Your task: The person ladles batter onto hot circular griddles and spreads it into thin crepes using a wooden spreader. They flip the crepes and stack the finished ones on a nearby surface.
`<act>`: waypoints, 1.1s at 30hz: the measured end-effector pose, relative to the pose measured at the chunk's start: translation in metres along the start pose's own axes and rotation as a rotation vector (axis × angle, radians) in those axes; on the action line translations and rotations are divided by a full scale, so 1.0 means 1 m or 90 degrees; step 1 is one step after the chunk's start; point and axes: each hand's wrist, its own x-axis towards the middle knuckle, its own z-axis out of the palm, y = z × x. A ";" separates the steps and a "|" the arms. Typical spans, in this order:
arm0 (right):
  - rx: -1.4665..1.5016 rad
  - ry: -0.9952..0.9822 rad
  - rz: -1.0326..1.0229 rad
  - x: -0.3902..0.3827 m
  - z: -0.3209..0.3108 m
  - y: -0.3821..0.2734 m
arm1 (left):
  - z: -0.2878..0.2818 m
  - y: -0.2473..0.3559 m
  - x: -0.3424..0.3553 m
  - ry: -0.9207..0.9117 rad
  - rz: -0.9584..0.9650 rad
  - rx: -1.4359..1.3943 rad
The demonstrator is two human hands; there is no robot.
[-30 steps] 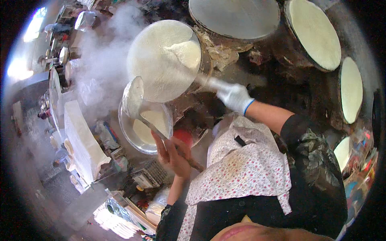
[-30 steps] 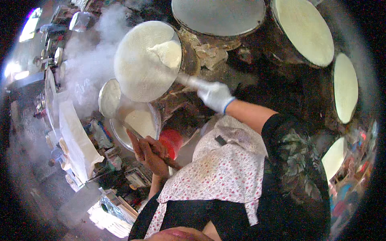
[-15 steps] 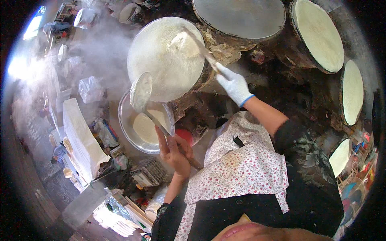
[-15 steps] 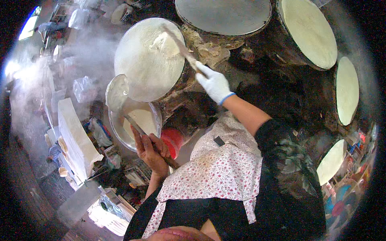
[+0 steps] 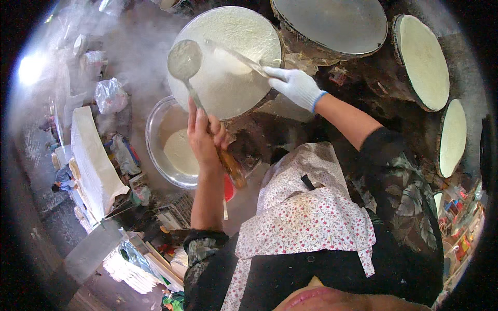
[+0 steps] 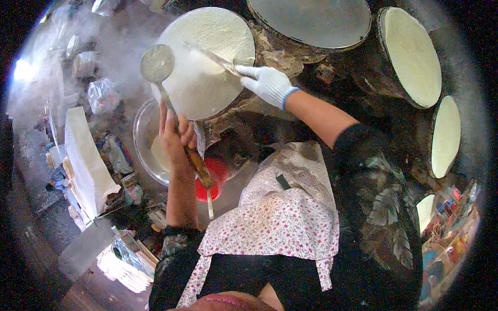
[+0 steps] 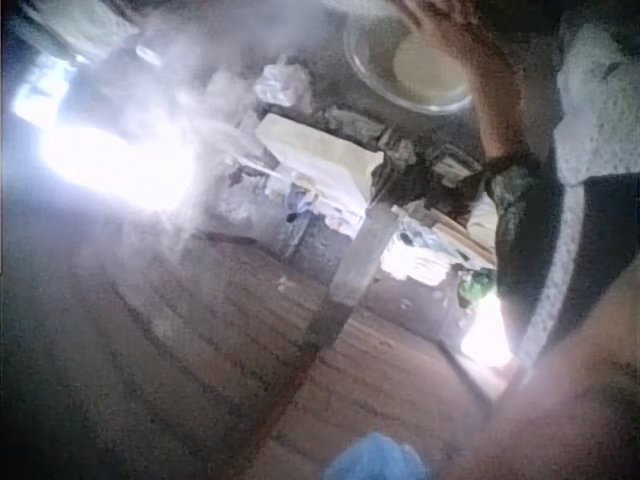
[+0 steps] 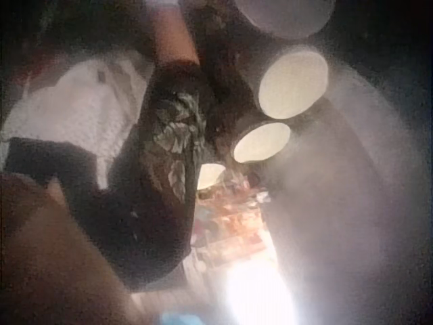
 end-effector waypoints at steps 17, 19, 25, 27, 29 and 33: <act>0.360 0.018 0.034 -0.065 -0.001 -0.017 | -0.015 0.006 -0.054 -0.346 -0.497 -0.920; 0.371 0.178 0.067 -0.074 -0.005 -0.011 | -0.025 0.011 -0.075 -0.327 -0.412 -0.894; 0.025 -0.081 0.196 -0.099 0.023 0.011 | -0.028 0.023 -0.072 -0.180 -0.325 -0.819; 0.143 0.168 0.097 -0.105 0.037 0.014 | -0.026 0.033 -0.065 -0.176 -0.333 -0.814; 0.109 0.351 0.175 -0.111 0.052 0.012 | -0.023 0.047 -0.060 -0.187 -0.327 -0.783; -0.012 0.074 0.030 -0.114 0.078 -0.002 | 0.005 0.071 -0.043 -0.305 -0.352 -0.775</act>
